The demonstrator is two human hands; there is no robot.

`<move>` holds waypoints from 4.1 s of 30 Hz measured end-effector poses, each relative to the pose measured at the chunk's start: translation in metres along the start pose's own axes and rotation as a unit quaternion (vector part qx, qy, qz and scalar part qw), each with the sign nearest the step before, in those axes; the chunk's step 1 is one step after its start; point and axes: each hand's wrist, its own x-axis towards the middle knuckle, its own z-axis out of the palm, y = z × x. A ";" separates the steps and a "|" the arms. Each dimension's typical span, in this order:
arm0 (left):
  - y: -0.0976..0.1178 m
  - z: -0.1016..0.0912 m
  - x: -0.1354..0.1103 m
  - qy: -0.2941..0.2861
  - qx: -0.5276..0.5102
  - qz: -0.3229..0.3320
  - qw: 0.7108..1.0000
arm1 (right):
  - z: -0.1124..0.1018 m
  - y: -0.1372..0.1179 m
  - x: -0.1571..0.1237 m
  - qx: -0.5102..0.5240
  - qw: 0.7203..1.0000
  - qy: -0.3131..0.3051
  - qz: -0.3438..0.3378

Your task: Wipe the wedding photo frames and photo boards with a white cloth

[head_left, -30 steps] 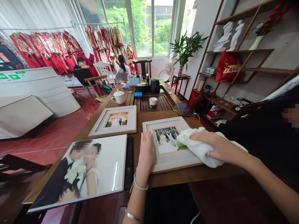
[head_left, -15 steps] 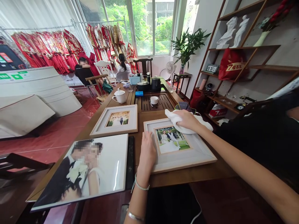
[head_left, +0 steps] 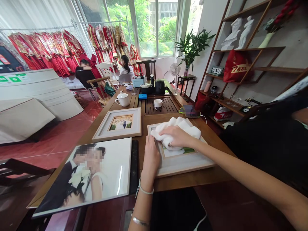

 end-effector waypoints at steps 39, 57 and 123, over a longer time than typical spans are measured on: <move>0.010 -0.008 -0.001 -0.011 -0.031 0.018 0.999 | -0.004 0.000 -0.007 0.071 0.996 -0.008 -0.057; 0.009 -0.010 -0.001 -0.027 -0.024 0.008 0.999 | -0.039 0.057 -0.078 -0.100 0.987 0.112 0.065; 0.041 -0.039 -0.001 -0.097 0.115 -0.059 0.987 | -0.039 -0.091 -0.080 0.005 0.970 -0.175 -0.167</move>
